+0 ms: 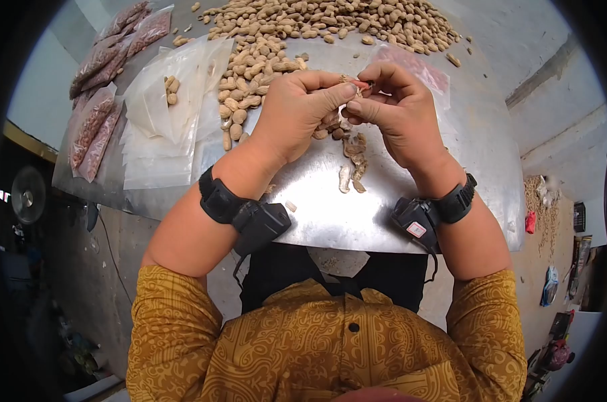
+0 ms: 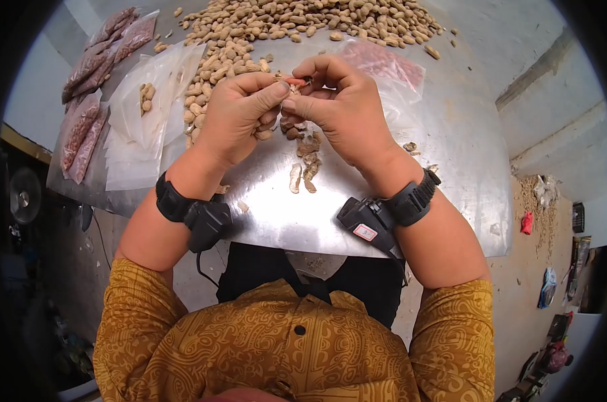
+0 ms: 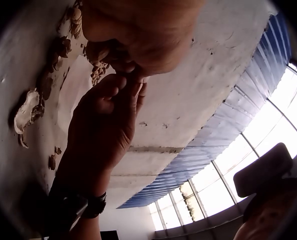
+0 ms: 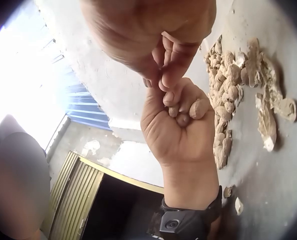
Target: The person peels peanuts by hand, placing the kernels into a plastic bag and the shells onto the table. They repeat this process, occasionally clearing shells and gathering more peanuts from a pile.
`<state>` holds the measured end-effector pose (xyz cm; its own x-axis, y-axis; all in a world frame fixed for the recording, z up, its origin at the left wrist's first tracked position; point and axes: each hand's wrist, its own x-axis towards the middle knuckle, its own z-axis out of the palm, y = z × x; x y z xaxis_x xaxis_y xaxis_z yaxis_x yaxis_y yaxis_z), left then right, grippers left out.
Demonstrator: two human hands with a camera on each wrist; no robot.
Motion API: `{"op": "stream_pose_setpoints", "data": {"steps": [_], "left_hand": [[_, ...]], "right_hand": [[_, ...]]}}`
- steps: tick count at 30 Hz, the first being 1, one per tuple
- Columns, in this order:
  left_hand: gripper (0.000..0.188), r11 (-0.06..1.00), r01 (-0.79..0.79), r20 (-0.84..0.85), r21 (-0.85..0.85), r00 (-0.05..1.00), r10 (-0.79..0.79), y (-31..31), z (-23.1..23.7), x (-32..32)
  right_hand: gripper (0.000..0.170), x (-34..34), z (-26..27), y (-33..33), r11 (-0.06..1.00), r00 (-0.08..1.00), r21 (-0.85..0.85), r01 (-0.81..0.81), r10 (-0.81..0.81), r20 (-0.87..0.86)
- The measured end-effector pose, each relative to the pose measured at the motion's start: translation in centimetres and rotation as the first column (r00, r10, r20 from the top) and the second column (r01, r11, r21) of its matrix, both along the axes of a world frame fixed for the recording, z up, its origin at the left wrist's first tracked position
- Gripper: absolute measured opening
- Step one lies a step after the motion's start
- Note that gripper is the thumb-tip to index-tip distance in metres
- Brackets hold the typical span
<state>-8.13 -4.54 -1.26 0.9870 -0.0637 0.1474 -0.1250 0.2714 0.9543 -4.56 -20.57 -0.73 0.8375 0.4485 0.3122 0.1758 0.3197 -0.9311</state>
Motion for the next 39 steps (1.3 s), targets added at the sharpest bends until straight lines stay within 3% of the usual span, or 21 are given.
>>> {"op": "stream_pose_setpoints", "data": {"steps": [6, 9, 13, 16, 21, 25, 30, 33, 37, 38, 39], "left_hand": [[0.017, 1.0, 0.018, -0.03, 0.006, 0.999, -0.018, -0.4, 0.2, -0.3], [0.017, 0.997, 0.005, 0.007, -0.076, 1.0, -0.005, -0.8, -0.5, -0.2], [0.017, 0.975, 0.059, 0.016, -0.213, 0.998, -0.057, -0.8, -0.5, -0.3], [0.017, 0.951, 0.199, 0.022, -0.238, 0.98, -0.199, 0.1, -0.1, -0.3], [0.019, 0.995, 0.094, 0.063, -0.033, 0.994, -0.092, 0.2, -0.5, 0.2], [0.02, 0.992, 0.116, -0.063, 0.045, 0.992, -0.113, 0.9, 0.1, 0.3], [0.018, 0.974, 0.1, -0.043, 0.205, 0.995, -0.093, 2.1, 0.6, 0.7], [0.017, 0.953, 0.075, -0.081, 0.293, 0.995, -0.054, 2.7, 1.1, 0.7], [0.018, 0.939, 0.049, -0.123, 0.341, 0.992, -0.007, 2.8, 1.2, 0.9], [0.018, 0.938, 0.04, -0.108, 0.345, 0.994, -0.002, 2.8, 1.1, 0.9], [0.018, 0.937, 0.031, -0.094, 0.348, 0.996, 0.002, 2.6, 1.1, 0.9]], "right_hand": [[0.023, 0.7, -0.4, -0.4, 0.971, 0.973, -0.206, 0.124, -0.078, 0.218], [0.021, 0.0, -0.2, -0.1, 0.981, 0.972, -0.14, 0.132, -0.1, 0.214], [0.019, -0.3, 0.0, 0.0, 1.0, 0.996, -0.017, 0.026, -0.024, 0.083], [0.018, 0.3, 0.0, -0.4, 0.997, 0.997, 0.011, -0.074, 0.074, 0.014], [0.016, 0.7, 0.7, -0.9, 0.99, 0.991, -0.069, -0.121, 0.116, -0.071], [0.016, 1.1, 0.5, -1.1, 0.977, 0.992, -0.175, -0.122, 0.128, 0.021], [0.011, 1.0, 0.4, -1.4, 0.927, 0.977, -0.375, 0.015, 0.067, 0.204], [0.009, 0.7, 0.3, -1.1, 0.977, 0.985, -0.18, 0.11, -0.082, 0.154], [0.021, 1.0, 0.3, -1.4, 0.988, 0.964, 0.119, -0.102, 0.128, -0.233], [0.03, 0.8, 0.3, -1.1, 0.987, 0.956, 0.097, -0.129, 0.15, -0.252], [0.031, 0.5, 0.2, -0.8, 0.995, 0.984, -0.015, -0.095, 0.092, -0.153]]}}
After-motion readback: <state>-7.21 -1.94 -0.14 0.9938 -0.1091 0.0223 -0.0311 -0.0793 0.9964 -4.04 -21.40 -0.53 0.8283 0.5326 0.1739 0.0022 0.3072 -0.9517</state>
